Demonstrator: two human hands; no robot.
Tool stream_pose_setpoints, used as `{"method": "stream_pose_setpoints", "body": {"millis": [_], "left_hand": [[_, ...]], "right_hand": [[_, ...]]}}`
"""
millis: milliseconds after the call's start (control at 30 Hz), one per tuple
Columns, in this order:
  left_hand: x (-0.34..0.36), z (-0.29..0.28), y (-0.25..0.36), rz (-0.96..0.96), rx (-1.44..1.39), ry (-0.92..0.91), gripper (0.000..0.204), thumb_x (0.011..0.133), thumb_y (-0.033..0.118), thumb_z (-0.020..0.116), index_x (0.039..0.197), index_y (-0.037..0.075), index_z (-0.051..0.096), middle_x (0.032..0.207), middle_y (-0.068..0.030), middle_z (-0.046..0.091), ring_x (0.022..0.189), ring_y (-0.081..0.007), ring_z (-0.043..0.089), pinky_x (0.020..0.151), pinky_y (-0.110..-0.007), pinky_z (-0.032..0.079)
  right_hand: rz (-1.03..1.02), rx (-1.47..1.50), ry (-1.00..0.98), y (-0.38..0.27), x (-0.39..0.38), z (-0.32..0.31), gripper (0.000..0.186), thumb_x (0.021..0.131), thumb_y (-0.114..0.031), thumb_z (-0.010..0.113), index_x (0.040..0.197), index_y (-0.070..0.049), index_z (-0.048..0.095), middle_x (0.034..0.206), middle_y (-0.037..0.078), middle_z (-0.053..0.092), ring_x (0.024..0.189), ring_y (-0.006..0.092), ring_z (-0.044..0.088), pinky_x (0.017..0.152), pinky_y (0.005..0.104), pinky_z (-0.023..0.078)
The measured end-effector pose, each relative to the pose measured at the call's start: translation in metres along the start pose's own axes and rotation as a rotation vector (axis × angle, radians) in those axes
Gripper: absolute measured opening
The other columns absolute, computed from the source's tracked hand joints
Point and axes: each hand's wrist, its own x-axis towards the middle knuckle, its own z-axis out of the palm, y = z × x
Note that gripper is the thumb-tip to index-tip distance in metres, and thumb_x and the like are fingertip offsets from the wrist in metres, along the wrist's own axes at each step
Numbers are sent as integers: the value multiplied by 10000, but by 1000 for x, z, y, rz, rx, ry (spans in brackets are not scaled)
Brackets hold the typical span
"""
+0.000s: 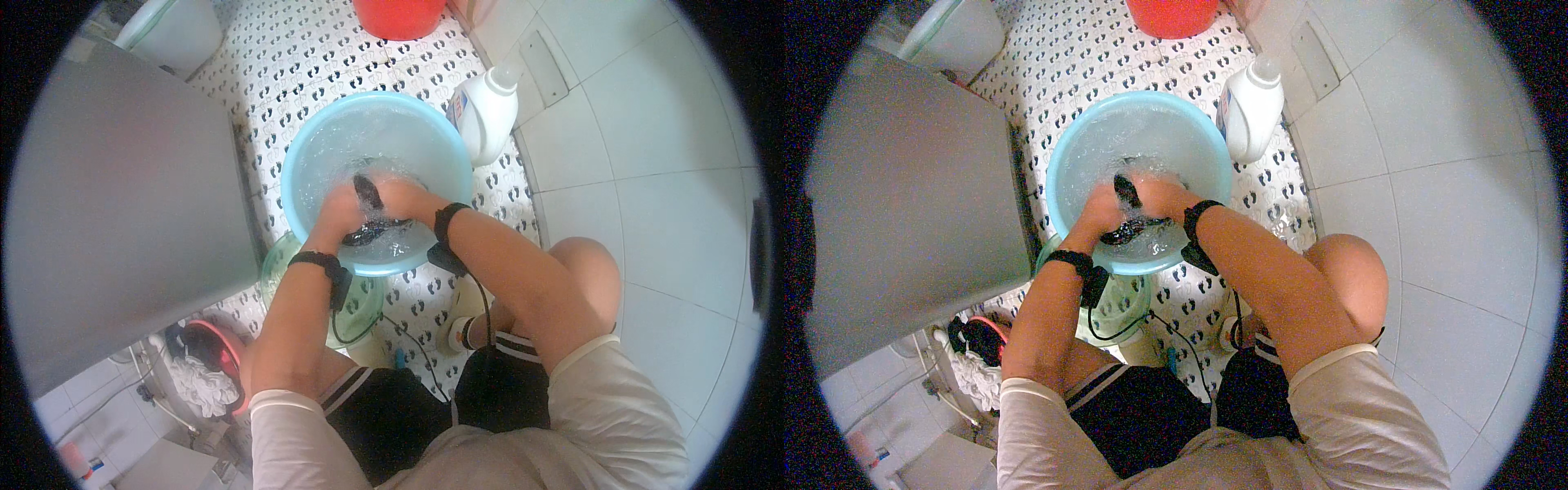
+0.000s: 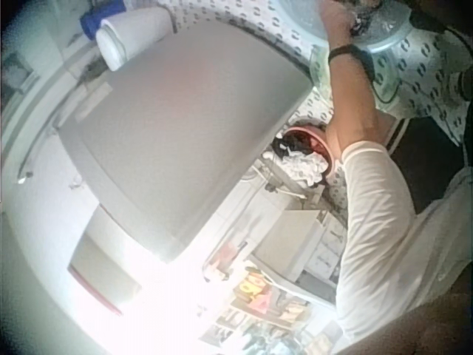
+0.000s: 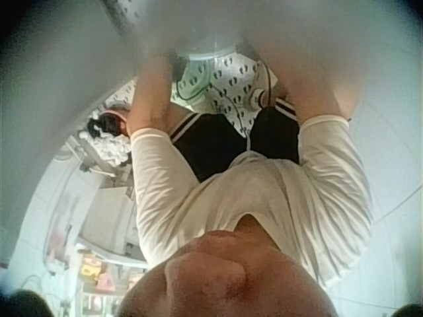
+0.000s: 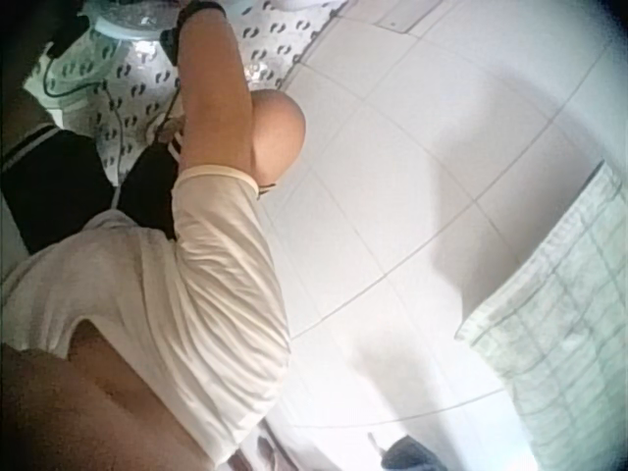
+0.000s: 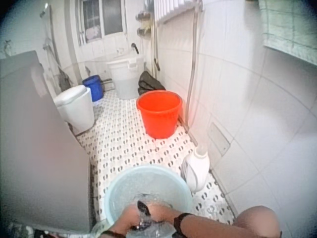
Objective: The person washes clothes in a basin with water, scrubbing a dark item and then a white item by hand.
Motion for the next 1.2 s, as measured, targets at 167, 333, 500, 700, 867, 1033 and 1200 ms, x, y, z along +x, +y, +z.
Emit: {"method": "stream_pose_setpoints", "body": {"millis": [167, 333, 500, 700, 867, 1033, 1200], "left_hand": [[-38, -15, 42, -202, 45, 108, 579, 801, 273, 708, 1323, 52, 590, 1251, -248, 647, 1145, -424, 632, 1001, -487, 508], [-36, -16, 38, -191, 183, 123, 679, 777, 324, 748, 1368, 56, 548, 1302, -241, 614, 1148, -412, 638, 981, -485, 524], [-64, -38, 58, -132, 28, 263, 866, 670, 363, 885, 1378, 67, 482, 1303, -215, 596, 1178, -395, 618, 989, -454, 521], [-76, -53, 56, -18, -269, 438, 1014, 611, 448, 924, 1418, 74, 436, 1283, -264, 590, 1150, -430, 619, 982, -468, 514], [-110, -76, 31, -179, -285, 274, 467, 699, 433, 882, 911, 44, 733, 1189, -165, 643, 1058, -390, 639, 914, -447, 525], [-110, -66, 51, -154, -39, 585, 310, 766, 341, 844, 924, 103, 724, 1022, -139, 579, 1054, -359, 590, 947, -452, 497], [-103, -50, 55, 67, -216, 676, 579, 731, 310, 875, 1204, 73, 638, 1219, -175, 632, 1116, -384, 619, 971, -458, 503]], "right_hand": [[169, -140, -97, -19, -9, -5, 352, 841, -130, 648, 1163, 3, 599, 1099, 255, 702, 1038, 446, 674, 890, 540, 525], [73, -218, -79, -10, 3, 3, 393, 815, -129, 673, 1166, 23, 584, 1039, 254, 711, 1001, 445, 682, 848, 512, 546], [39, -209, -234, -11, -3, -19, 610, 701, -186, 804, 1194, 46, 532, 1073, 271, 698, 1030, 442, 676, 853, 505, 548], [-92, 17, -111, 8, -18, -59, 850, 613, -342, 883, 1202, 100, 456, 1059, 321, 658, 1008, 449, 666, 879, 456, 540], [88, -13, 1, -33, -28, -67, 758, 810, -471, 801, 1228, 79, 488, 1109, 322, 631, 1081, 448, 630, 917, 468, 497], [-12, -150, 112, -19, -44, -78, 672, 877, -489, 721, 1267, 19, 518, 1173, 312, 623, 1091, 490, 598, 962, 519, 478], [-97, -176, 196, -60, -52, -83, 493, 790, -297, 820, 1081, -18, 537, 1061, 230, 620, 1040, 429, 592, 885, 496, 460]]}}
